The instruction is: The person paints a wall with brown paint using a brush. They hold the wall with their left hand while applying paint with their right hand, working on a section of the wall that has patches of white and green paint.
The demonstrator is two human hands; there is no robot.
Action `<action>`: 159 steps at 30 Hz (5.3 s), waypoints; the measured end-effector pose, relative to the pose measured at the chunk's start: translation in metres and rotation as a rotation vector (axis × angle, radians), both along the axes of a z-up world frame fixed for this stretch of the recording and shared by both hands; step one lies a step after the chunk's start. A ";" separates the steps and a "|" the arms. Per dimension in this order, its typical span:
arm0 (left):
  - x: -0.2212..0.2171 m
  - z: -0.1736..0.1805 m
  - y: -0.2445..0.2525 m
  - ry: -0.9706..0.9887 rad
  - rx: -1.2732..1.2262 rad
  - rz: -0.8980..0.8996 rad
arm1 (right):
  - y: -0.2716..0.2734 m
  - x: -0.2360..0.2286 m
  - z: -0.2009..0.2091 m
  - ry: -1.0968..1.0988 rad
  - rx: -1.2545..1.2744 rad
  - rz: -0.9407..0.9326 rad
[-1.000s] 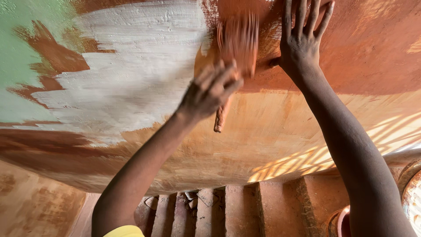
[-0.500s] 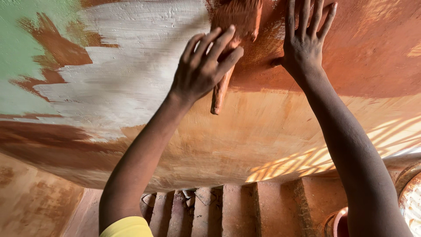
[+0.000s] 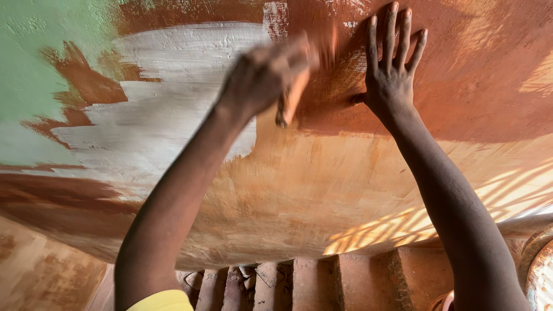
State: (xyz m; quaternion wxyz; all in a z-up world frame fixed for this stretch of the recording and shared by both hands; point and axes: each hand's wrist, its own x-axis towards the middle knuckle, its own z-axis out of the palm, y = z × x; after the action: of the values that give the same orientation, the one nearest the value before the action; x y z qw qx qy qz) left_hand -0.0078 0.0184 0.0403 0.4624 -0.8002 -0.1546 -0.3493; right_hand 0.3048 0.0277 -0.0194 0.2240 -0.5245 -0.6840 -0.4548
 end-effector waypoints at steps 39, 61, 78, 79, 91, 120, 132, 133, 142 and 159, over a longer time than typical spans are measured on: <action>0.011 -0.034 -0.047 0.233 -0.089 0.183 | -0.001 -0.009 0.005 0.203 -0.176 0.105; 0.012 -0.073 -0.036 0.222 -0.095 0.104 | 0.006 0.002 -0.010 0.096 -0.092 0.036; 0.040 -0.141 -0.021 -0.069 -0.180 -0.008 | -0.153 -0.056 -0.037 0.716 -1.079 0.300; 0.049 -0.146 -0.022 -0.115 -0.183 -0.010 | -0.167 -0.066 -0.051 0.711 -1.017 0.409; 0.085 -0.148 -0.052 -0.231 -0.478 -0.199 | -0.167 -0.038 -0.101 0.899 -0.363 0.656; 0.097 -0.158 0.028 -0.439 -0.422 -0.119 | -0.173 0.018 -0.114 1.224 -0.778 0.341; 0.075 -0.231 0.014 -0.353 -0.627 0.042 | -0.204 0.018 -0.193 1.830 -0.625 0.535; 0.078 -0.241 0.015 -0.353 -0.633 0.059 | -0.197 0.018 -0.197 1.821 -0.672 0.569; 0.141 -0.451 0.024 -0.421 -0.745 0.018 | -0.165 0.034 -0.360 1.906 -0.634 0.546; 0.230 -0.689 0.102 -0.377 -0.171 0.211 | -0.147 0.060 -0.725 1.917 -0.313 0.346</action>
State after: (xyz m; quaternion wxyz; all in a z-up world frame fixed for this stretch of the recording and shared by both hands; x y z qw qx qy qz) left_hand 0.2225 0.1202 -0.6489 0.3896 -0.7366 -0.3501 -0.4278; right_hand 0.3644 -0.1197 -0.7445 0.6750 -0.5876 -0.3326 0.2975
